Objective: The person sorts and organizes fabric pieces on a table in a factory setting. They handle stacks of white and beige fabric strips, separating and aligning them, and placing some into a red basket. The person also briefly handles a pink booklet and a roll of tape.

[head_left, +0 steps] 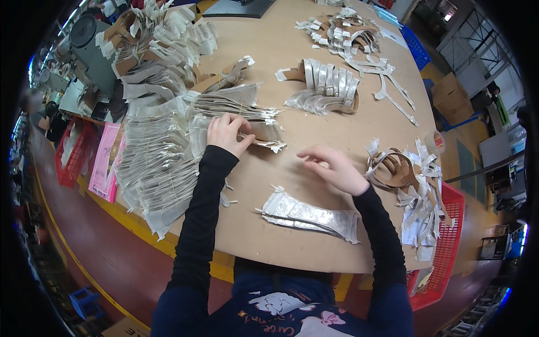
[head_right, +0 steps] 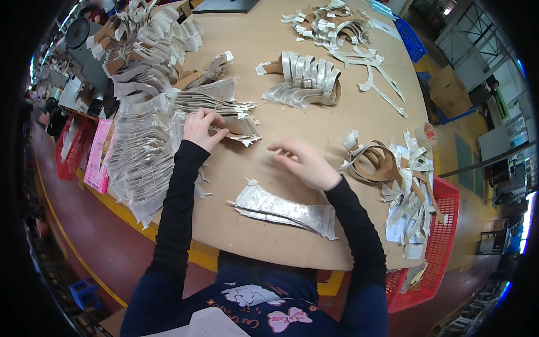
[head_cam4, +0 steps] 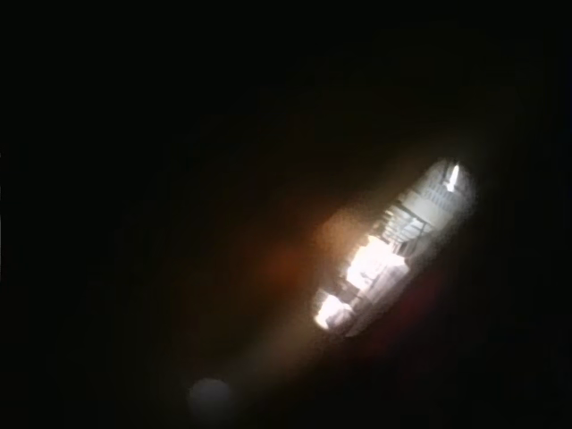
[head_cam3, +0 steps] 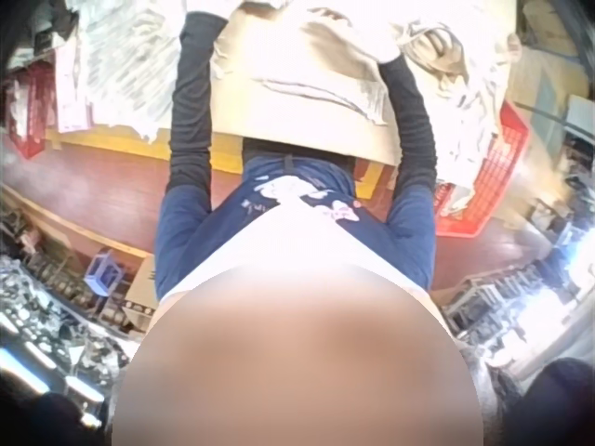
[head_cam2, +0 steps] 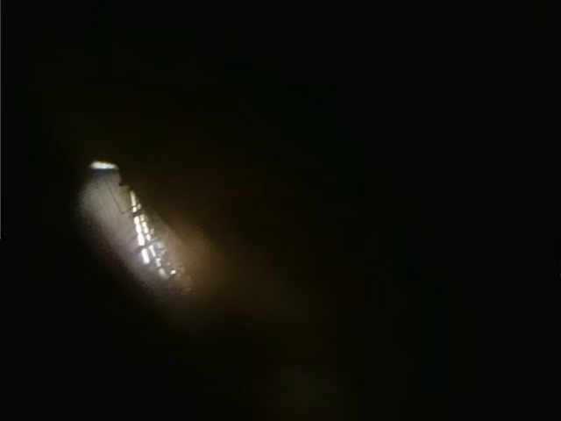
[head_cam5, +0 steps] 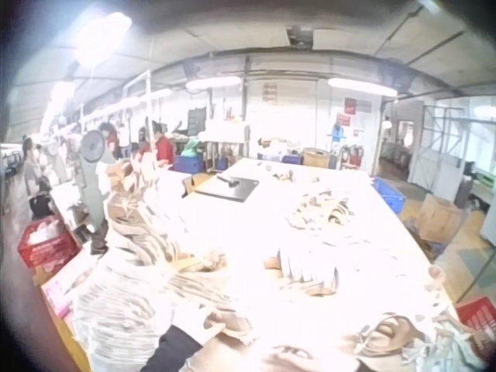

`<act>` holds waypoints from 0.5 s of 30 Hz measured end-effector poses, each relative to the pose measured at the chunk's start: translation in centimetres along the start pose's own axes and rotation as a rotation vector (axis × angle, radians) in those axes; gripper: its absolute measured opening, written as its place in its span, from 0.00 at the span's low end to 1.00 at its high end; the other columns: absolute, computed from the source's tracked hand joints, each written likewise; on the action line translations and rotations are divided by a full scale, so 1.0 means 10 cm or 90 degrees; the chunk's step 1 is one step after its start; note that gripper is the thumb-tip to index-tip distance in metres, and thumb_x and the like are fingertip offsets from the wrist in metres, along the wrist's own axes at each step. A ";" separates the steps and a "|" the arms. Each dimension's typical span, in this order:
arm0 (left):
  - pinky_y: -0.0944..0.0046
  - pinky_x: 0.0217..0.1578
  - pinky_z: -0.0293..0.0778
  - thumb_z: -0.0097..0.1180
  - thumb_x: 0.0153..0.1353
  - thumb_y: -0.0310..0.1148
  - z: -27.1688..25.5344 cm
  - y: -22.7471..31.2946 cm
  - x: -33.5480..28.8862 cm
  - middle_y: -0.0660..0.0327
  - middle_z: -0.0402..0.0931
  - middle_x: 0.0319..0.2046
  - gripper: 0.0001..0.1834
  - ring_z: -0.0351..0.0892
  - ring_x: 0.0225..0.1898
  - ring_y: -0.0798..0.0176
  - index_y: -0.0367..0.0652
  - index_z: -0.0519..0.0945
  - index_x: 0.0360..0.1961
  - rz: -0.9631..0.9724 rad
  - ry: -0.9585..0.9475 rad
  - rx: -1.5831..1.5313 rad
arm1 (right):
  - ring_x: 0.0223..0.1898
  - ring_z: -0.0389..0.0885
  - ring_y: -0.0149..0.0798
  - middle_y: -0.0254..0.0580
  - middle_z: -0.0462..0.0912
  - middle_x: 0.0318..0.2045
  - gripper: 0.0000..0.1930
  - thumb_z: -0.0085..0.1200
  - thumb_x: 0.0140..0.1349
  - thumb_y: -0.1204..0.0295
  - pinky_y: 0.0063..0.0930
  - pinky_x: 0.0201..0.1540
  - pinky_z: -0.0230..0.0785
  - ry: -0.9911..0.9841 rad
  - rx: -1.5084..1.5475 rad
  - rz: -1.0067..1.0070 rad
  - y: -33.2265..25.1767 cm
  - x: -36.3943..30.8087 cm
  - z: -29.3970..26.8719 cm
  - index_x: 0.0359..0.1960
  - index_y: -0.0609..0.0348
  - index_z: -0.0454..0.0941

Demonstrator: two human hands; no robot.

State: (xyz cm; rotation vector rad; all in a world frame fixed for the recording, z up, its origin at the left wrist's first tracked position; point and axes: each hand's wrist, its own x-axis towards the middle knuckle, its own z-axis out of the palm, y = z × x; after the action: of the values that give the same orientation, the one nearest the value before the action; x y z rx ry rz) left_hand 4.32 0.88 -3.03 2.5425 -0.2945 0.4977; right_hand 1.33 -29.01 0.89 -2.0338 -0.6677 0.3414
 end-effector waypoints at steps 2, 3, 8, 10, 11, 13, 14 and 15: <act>0.49 0.56 0.64 0.69 0.48 0.37 -0.01 0.00 0.01 0.62 0.74 0.38 0.15 0.74 0.46 0.53 0.51 0.80 0.37 0.012 0.007 0.004 | 0.42 0.80 0.32 0.39 0.82 0.44 0.18 0.55 0.64 0.75 0.26 0.47 0.73 0.044 0.033 0.007 0.15 0.25 0.17 0.57 0.56 0.76; 0.52 0.52 0.66 0.69 0.47 0.37 -0.01 0.00 0.01 0.63 0.74 0.38 0.17 0.74 0.45 0.54 0.51 0.80 0.39 0.027 0.012 0.013 | 0.41 0.80 0.31 0.38 0.82 0.43 0.19 0.56 0.64 0.76 0.25 0.46 0.73 0.067 0.058 0.021 0.21 0.37 0.25 0.58 0.55 0.75; 0.53 0.50 0.67 0.70 0.47 0.36 -0.04 -0.01 0.00 0.62 0.74 0.38 0.14 0.74 0.45 0.54 0.50 0.80 0.35 0.041 0.003 0.018 | 0.33 0.75 0.28 0.36 0.78 0.37 0.22 0.57 0.62 0.76 0.23 0.37 0.70 0.139 -0.008 -0.050 0.38 0.59 0.44 0.59 0.55 0.74; 0.53 0.50 0.67 0.71 0.46 0.37 -0.06 -0.01 0.01 0.63 0.74 0.39 0.13 0.73 0.45 0.53 0.49 0.80 0.31 0.045 0.004 0.014 | 0.35 0.77 0.31 0.37 0.77 0.39 0.19 0.56 0.61 0.79 0.24 0.38 0.71 0.135 -0.011 -0.087 0.40 0.57 0.43 0.54 0.54 0.78; 0.53 0.50 0.67 0.71 0.46 0.38 -0.07 -0.01 0.01 0.63 0.74 0.39 0.14 0.73 0.45 0.53 0.49 0.80 0.31 0.046 -0.001 0.008 | 0.37 0.78 0.34 0.38 0.77 0.40 0.18 0.55 0.61 0.80 0.27 0.40 0.72 0.125 -0.003 -0.084 0.40 0.55 0.42 0.53 0.54 0.79; 0.53 0.50 0.67 0.72 0.45 0.40 -0.09 0.00 0.02 0.63 0.74 0.39 0.14 0.74 0.45 0.53 0.48 0.80 0.30 0.052 -0.006 -0.003 | 0.39 0.80 0.37 0.40 0.77 0.42 0.17 0.54 0.60 0.81 0.29 0.41 0.73 0.114 -0.011 -0.086 0.40 0.53 0.41 0.50 0.53 0.81; 0.53 0.50 0.67 0.72 0.45 0.40 -0.10 0.00 0.02 0.63 0.74 0.40 0.15 0.74 0.45 0.53 0.48 0.80 0.29 0.057 -0.006 -0.006 | 0.40 0.81 0.37 0.40 0.77 0.42 0.17 0.54 0.60 0.82 0.30 0.42 0.74 0.112 -0.026 -0.090 0.40 0.52 0.41 0.49 0.52 0.82; 0.53 0.49 0.67 0.72 0.45 0.41 -0.11 0.00 0.03 0.63 0.74 0.40 0.15 0.74 0.44 0.54 0.48 0.79 0.29 0.063 -0.008 -0.008 | 0.41 0.81 0.38 0.40 0.77 0.43 0.16 0.54 0.59 0.82 0.30 0.42 0.74 0.112 -0.040 -0.094 0.39 0.52 0.42 0.48 0.52 0.82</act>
State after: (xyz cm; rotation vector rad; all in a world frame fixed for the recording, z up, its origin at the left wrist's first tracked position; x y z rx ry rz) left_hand 4.22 1.40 -2.04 2.5283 -0.4287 0.5162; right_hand 4.76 -24.73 -4.51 -2.0314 -0.7209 0.0555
